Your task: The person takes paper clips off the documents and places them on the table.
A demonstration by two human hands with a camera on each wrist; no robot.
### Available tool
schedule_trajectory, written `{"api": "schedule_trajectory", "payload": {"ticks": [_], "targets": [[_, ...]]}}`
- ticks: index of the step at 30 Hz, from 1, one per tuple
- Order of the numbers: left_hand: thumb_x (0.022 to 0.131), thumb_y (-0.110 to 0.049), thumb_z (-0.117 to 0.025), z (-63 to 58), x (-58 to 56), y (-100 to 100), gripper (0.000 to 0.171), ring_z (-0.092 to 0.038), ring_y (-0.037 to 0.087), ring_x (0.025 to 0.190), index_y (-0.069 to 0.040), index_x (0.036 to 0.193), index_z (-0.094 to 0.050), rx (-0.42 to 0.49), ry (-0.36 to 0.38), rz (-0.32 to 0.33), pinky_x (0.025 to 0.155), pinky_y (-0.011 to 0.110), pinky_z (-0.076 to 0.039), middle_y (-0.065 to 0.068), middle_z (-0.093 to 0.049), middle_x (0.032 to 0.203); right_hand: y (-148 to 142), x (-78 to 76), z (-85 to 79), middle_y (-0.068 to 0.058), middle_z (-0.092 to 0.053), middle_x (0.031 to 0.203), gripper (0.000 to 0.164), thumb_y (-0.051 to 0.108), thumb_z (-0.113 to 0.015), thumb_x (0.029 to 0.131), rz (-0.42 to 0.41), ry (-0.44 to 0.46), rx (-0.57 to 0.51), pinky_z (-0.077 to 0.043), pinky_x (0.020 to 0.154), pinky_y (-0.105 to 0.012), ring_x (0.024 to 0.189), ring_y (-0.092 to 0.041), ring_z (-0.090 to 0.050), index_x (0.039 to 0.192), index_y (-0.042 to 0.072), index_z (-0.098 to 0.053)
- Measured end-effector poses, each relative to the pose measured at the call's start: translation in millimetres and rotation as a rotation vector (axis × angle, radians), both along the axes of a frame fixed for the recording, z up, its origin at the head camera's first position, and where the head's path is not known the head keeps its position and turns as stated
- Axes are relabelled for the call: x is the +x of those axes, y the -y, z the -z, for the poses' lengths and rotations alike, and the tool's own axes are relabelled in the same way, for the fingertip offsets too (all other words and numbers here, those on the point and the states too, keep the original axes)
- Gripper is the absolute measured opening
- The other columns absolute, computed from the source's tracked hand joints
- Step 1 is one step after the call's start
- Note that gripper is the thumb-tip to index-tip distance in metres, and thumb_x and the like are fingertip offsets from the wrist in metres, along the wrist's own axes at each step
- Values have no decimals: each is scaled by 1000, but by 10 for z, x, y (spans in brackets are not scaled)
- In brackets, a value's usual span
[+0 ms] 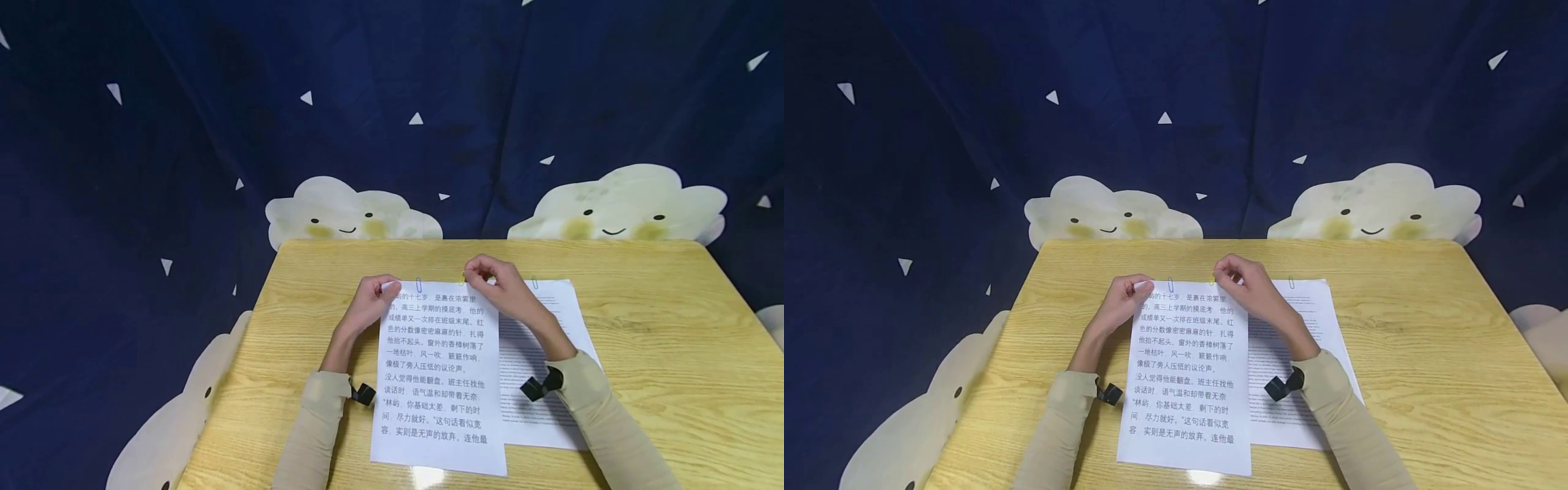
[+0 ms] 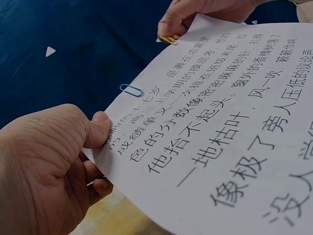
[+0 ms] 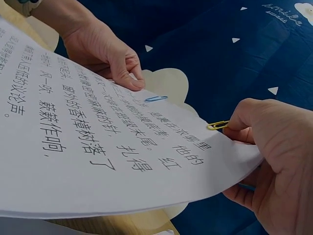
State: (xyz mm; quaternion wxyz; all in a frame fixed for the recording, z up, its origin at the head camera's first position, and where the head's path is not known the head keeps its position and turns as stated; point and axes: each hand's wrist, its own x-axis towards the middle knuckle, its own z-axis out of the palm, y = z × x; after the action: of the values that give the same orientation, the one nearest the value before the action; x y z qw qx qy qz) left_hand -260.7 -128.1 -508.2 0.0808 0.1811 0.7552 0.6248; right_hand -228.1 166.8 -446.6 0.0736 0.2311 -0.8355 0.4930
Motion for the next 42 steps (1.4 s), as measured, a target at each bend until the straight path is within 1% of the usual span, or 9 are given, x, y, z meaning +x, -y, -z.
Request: {"api": "schedule_trajectory", "payload": {"ticks": [5,9,11,15,20,25,30,35,42], "targets": [[108,-11,-57,4,11,-2,25,-69,14,67,8,109,-74,11,-13,-10,63,22,-51,17,-76,88,-85,-121,191,-15,-69,88,4,-3,-65,99,-1,-30,23,-45,74,-22,79,-19,-56,100,-4,-68],[108,-14,-59,15,12,5,26,-69,15,67,6,107,-75,19,-26,-7,64,23,-52,16,-76,88,-125,-154,232,-8,-70,90,5,1,-68,99,-13,-28,39,-46,74,-21,81,-16,-58,102,0,-71],[108,-14,-59,19,13,9,25,-69,16,67,5,106,-76,21,-32,-6,65,24,-52,15,-76,88,-143,-158,232,-5,-70,91,4,4,-69,99,-21,-24,46,-47,74,-21,81,-15,-58,102,4,-72],[108,-13,-59,33,11,9,24,-70,17,68,4,105,-76,19,-35,-7,66,25,-53,16,-76,88,-173,-159,217,-3,-69,90,4,8,-69,101,-27,-27,57,-47,73,-22,81,-16,-59,103,6,-72],[108,-13,-58,44,7,2,25,-70,15,68,5,106,-75,17,-6,-16,66,23,-53,15,-76,88,-213,-175,194,-2,-70,89,4,7,-69,100,-17,-37,78,-48,72,-22,80,-15,-59,102,5,-72],[108,-12,-57,50,-2,-3,26,-72,18,70,7,109,-74,19,2,-4,66,24,-54,20,-76,92,-246,-190,176,-2,-69,88,4,4,-69,99,-7,-48,95,-47,70,-21,78,-14,-59,101,4,-72],[108,-13,-58,51,-5,-4,27,-71,18,70,8,109,-75,14,-19,6,66,24,-54,23,-76,94,-275,-182,160,-1,-69,87,4,3,-69,98,-4,-41,105,-47,70,-21,78,-15,-59,101,6,-71],[108,-15,-59,69,-6,6,26,-70,15,69,5,106,-76,11,-43,0,67,23,-52,19,-76,90,-314,-182,144,-1,-68,87,3,5,-68,100,10,-31,124,-47,71,-22,78,-16,-59,101,6,-71],[108,-14,-59,78,-12,19,24,-69,15,68,2,105,-77,-6,-68,-10,68,24,-51,14,-76,87,-399,-197,116,-1,-69,84,5,8,-66,101,40,-48,145,-46,71,-22,77,-17,-59,101,5,-70]]}}
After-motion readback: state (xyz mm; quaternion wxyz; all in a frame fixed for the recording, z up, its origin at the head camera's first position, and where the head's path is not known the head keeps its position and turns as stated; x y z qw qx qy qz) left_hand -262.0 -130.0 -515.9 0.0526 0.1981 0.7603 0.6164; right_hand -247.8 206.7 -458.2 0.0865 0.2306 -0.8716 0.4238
